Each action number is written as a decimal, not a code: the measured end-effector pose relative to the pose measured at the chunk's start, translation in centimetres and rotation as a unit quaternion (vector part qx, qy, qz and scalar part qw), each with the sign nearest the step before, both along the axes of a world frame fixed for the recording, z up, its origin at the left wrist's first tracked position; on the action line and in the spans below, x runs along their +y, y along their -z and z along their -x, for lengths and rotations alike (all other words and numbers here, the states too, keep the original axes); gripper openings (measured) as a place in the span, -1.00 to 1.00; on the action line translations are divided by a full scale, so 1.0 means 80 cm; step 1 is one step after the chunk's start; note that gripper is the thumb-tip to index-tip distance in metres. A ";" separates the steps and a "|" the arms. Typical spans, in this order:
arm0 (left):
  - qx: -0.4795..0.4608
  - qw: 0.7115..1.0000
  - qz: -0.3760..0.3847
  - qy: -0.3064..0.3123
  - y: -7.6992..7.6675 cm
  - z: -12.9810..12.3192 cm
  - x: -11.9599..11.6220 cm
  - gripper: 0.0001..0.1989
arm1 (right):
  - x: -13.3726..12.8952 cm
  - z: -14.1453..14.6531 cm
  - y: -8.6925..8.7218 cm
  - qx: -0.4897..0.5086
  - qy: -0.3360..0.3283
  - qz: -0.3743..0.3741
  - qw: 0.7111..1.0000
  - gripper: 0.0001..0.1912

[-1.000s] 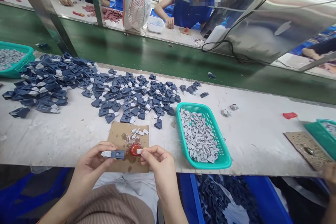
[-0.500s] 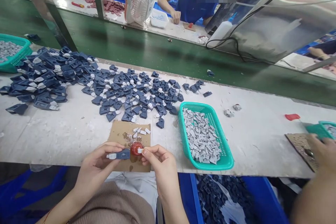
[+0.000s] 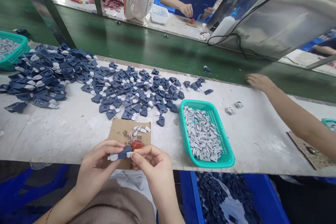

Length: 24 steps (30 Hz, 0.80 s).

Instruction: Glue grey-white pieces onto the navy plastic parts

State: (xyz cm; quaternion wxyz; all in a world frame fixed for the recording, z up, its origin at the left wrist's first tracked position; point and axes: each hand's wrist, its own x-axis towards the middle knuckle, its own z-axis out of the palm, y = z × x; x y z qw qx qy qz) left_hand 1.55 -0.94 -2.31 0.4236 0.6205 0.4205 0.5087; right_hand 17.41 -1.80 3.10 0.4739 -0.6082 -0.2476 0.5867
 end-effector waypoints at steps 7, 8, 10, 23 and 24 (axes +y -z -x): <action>0.027 0.999 -0.031 -0.002 -0.004 0.001 0.002 -0.75 | -0.003 -0.001 0.004 -0.032 -0.036 0.003 0.999 -0.78; 0.029 0.999 -0.032 -0.004 -0.005 0.002 0.002 -0.75 | -0.003 0.000 0.004 -0.035 -0.040 0.003 0.999 -0.78; 0.030 0.999 -0.035 -0.011 -0.006 0.002 0.001 -0.74 | -0.004 0.002 0.004 -0.041 -0.043 0.001 0.998 -0.77; -0.027 0.999 0.017 -0.019 -0.018 -0.002 0.001 -0.77 | -0.004 0.011 0.012 0.015 -0.067 -0.044 0.997 -0.68; -0.031 0.999 0.021 -0.014 -0.021 -0.003 0.002 -0.76 | -0.005 0.010 0.011 0.014 -0.071 -0.052 0.996 -0.67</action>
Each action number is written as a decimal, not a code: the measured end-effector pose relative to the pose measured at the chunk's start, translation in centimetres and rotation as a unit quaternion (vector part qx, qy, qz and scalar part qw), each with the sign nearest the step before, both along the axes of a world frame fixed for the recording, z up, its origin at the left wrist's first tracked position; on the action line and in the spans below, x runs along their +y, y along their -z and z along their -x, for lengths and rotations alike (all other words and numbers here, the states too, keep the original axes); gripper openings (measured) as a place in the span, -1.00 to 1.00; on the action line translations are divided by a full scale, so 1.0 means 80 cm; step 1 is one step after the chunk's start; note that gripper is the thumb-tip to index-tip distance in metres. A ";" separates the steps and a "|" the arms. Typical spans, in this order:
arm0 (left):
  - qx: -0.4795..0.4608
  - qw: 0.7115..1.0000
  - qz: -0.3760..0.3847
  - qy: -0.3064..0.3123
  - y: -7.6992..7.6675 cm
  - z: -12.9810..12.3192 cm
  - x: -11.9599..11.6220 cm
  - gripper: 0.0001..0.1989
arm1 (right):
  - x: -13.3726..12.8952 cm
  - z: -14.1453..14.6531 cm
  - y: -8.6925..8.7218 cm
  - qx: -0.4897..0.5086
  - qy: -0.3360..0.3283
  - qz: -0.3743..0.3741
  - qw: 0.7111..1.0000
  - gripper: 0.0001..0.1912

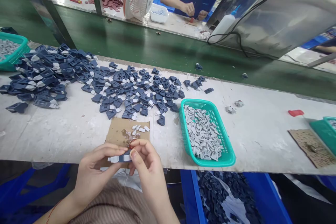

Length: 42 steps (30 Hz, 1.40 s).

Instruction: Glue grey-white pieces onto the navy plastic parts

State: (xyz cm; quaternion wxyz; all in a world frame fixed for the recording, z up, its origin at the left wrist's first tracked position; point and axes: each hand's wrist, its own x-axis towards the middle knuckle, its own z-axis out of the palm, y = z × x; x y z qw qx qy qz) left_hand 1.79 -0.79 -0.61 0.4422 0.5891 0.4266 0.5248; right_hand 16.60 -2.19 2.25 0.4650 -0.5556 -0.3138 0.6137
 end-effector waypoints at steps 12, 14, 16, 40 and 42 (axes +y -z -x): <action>0.001 1.000 -0.010 -0.005 -0.018 -0.018 -0.003 -0.80 | -0.003 0.009 -0.023 -0.091 -0.011 -0.044 0.995 -0.66; 0.001 1.000 -0.013 -0.002 -0.021 -0.019 -0.002 -0.81 | -0.002 0.011 -0.024 -0.100 0.006 -0.032 0.994 -0.61; 0.006 1.000 -0.015 0.006 -0.023 -0.019 0.001 -0.83 | 0.000 0.011 -0.023 -0.076 0.020 -0.005 0.997 -0.56; 0.161 0.986 0.004 -0.037 -0.049 0.026 0.241 -0.65 | 0.089 -0.271 -0.010 -0.584 -0.096 -0.104 0.800 -0.70; 0.177 0.983 0.001 -0.056 -0.056 0.023 0.282 -0.61 | 0.094 -0.279 -0.009 -0.577 -0.130 -0.107 0.799 -0.72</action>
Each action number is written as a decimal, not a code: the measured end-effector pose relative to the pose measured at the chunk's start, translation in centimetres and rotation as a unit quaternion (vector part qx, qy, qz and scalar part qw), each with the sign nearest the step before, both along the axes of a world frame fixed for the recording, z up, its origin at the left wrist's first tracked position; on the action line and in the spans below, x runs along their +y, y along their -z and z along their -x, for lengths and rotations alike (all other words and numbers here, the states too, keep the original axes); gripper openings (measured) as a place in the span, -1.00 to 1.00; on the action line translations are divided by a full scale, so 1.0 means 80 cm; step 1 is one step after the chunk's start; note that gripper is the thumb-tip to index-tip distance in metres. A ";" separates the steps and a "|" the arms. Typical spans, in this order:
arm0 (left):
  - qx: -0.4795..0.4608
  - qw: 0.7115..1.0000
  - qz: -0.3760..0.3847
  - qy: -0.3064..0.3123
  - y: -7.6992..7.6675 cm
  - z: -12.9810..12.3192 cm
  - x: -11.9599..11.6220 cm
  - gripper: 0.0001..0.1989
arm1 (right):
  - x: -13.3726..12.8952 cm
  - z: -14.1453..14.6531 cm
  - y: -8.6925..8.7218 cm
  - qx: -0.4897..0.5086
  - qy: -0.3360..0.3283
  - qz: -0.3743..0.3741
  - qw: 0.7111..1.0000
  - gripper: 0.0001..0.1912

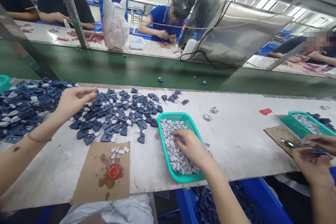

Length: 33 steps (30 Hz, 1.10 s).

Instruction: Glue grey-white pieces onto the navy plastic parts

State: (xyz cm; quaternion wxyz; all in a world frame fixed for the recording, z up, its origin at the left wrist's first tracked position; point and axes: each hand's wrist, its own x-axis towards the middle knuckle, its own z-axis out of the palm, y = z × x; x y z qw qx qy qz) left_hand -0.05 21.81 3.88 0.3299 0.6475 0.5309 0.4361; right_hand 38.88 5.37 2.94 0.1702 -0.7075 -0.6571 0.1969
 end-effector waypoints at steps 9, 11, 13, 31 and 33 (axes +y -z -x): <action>-0.008 0.995 -0.053 0.080 0.001 -0.028 0.082 -0.62 | 0.003 -0.016 0.008 0.006 -0.038 0.004 0.999 -0.74; 0.004 0.990 -0.091 0.105 0.001 -0.033 0.072 -0.68 | 0.002 -0.021 0.014 0.007 -0.035 0.000 0.999 -0.73; 0.023 0.982 -0.126 0.137 -0.003 -0.036 0.056 -0.74 | 0.001 -0.024 0.020 0.008 -0.034 0.006 0.999 -0.71; 0.133 0.873 -0.325 0.340 -0.060 -0.034 -0.041 -0.80 | 0.004 -0.031 0.031 -0.039 -0.044 -0.011 0.998 -0.70; 0.115 0.880 -0.320 0.331 -0.059 -0.033 -0.050 -0.77 | 0.004 -0.027 0.027 -0.037 -0.040 -0.034 0.998 -0.69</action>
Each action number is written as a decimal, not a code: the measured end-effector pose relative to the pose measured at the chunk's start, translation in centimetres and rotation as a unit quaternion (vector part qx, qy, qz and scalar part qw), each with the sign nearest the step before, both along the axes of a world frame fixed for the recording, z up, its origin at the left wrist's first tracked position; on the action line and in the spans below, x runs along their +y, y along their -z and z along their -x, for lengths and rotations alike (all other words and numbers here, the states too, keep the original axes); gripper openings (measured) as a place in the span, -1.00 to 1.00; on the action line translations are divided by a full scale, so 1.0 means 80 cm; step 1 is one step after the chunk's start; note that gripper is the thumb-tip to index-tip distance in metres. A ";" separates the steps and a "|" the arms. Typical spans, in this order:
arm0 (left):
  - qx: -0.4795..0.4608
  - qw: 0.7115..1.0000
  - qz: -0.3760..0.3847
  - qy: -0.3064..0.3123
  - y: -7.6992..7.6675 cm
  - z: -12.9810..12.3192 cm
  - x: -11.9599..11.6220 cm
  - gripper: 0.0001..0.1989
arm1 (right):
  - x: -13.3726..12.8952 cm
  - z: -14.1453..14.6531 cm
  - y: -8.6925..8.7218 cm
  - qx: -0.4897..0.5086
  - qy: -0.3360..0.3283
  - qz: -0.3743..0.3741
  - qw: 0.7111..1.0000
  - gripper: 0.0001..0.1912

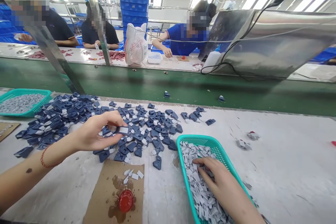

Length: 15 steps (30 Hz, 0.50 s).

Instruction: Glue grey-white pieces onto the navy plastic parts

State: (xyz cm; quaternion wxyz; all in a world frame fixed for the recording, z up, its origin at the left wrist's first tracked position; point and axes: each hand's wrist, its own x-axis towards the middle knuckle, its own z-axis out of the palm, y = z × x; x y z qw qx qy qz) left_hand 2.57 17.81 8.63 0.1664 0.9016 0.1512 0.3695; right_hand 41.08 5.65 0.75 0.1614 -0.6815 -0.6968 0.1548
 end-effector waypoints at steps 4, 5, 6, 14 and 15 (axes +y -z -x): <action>-0.042 0.999 0.032 0.004 0.000 -0.003 -0.025 -0.71 | -0.008 0.037 -0.028 0.055 0.092 -0.068 0.992 -0.65; -0.052 0.998 0.031 0.004 -0.001 -0.006 -0.033 -0.71 | -0.012 0.054 -0.039 0.096 0.121 -0.077 0.985 -0.65; -0.062 0.998 0.027 0.003 -0.002 -0.008 -0.040 -0.70 | -0.016 0.074 -0.050 0.152 0.130 -0.083 0.976 -0.64; -0.074 0.997 -0.034 -0.002 -0.006 -0.026 -0.083 -0.82 | -0.030 0.219 -0.106 0.469 -0.025 -0.080 0.879 -0.71; -0.072 0.997 -0.038 -0.002 -0.006 -0.026 -0.086 -0.84 | -0.031 0.225 -0.106 0.476 -0.024 -0.083 0.875 -0.71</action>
